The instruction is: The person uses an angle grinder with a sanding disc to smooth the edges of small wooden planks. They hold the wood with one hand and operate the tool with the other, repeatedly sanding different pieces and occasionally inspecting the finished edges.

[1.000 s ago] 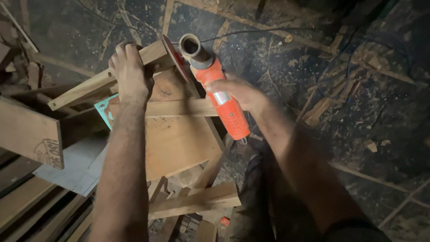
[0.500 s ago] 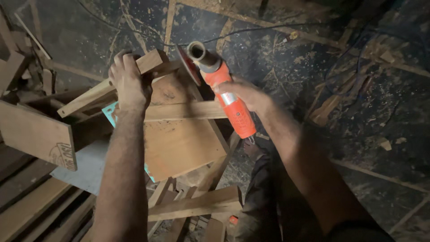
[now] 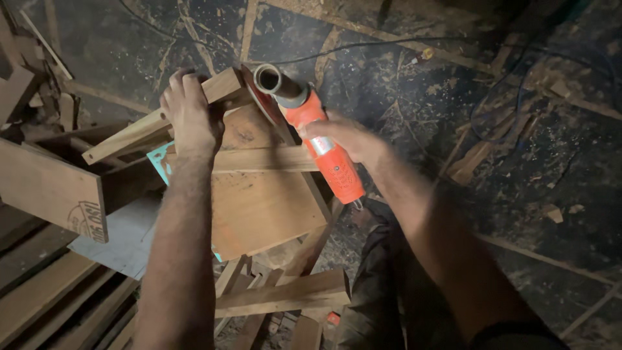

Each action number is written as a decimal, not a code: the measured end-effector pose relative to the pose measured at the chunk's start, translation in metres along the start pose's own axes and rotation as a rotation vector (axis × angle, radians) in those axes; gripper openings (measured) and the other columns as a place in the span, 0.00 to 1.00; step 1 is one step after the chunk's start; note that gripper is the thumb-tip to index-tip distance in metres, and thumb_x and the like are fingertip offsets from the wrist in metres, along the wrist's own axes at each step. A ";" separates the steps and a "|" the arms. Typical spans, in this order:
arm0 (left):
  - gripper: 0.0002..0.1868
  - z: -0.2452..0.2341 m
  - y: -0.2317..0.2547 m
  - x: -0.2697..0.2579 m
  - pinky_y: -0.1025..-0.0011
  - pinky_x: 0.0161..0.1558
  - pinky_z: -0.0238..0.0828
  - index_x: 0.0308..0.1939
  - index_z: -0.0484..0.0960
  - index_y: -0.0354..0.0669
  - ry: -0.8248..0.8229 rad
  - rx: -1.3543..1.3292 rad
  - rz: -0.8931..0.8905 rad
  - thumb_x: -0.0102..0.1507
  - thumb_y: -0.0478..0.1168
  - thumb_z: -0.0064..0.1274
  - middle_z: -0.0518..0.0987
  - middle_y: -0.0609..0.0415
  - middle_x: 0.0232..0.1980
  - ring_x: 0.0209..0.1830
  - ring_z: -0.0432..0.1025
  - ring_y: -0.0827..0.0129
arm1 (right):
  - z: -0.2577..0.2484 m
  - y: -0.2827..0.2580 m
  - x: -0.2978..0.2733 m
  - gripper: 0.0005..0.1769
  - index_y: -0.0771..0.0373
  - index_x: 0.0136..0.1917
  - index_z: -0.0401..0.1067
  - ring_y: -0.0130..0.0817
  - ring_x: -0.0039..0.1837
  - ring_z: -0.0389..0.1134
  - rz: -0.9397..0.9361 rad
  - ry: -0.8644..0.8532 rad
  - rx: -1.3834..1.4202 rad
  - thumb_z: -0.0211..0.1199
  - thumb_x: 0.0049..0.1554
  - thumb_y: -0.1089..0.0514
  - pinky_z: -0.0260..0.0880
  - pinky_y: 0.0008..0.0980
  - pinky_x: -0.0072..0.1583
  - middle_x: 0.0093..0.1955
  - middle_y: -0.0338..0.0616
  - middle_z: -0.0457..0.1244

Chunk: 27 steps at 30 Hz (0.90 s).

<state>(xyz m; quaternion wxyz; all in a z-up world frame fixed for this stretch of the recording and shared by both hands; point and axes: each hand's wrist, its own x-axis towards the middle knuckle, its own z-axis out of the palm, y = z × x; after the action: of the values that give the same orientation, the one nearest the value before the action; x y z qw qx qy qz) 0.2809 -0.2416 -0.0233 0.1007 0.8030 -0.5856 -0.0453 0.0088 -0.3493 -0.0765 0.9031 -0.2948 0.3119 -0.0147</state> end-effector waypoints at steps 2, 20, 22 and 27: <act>0.31 0.001 0.000 0.000 0.48 0.64 0.54 0.61 0.72 0.39 -0.001 0.008 -0.006 0.59 0.39 0.72 0.68 0.41 0.67 0.64 0.62 0.43 | -0.001 -0.001 -0.003 0.24 0.61 0.54 0.69 0.28 0.41 0.67 -0.039 -0.043 0.016 0.71 0.48 0.50 0.71 0.32 0.42 0.41 0.39 0.65; 0.33 0.003 0.002 0.003 0.47 0.66 0.52 0.61 0.70 0.39 -0.029 0.013 -0.054 0.57 0.37 0.71 0.66 0.41 0.69 0.66 0.60 0.42 | 0.000 -0.004 -0.010 0.23 0.63 0.55 0.69 0.28 0.43 0.67 -0.098 -0.080 0.012 0.70 0.49 0.53 0.70 0.32 0.43 0.43 0.39 0.64; 0.33 0.002 0.003 0.002 0.47 0.66 0.52 0.62 0.70 0.39 -0.034 0.025 -0.059 0.57 0.36 0.70 0.66 0.41 0.69 0.66 0.61 0.42 | 0.002 -0.003 -0.007 0.22 0.64 0.53 0.70 0.29 0.41 0.68 -0.028 -0.034 -0.005 0.69 0.50 0.52 0.70 0.33 0.42 0.42 0.40 0.65; 0.32 0.001 0.002 0.001 0.47 0.66 0.52 0.62 0.69 0.39 -0.008 0.012 -0.019 0.58 0.36 0.71 0.67 0.40 0.68 0.66 0.61 0.42 | 0.002 -0.005 -0.014 0.23 0.63 0.55 0.69 0.28 0.42 0.67 -0.082 -0.071 0.013 0.69 0.49 0.53 0.70 0.32 0.42 0.43 0.39 0.64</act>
<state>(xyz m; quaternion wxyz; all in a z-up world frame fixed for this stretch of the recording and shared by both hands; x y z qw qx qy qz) 0.2791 -0.2434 -0.0242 0.0932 0.8090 -0.5786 -0.0462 -0.0005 -0.3496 -0.0645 0.9141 -0.3018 0.2673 -0.0435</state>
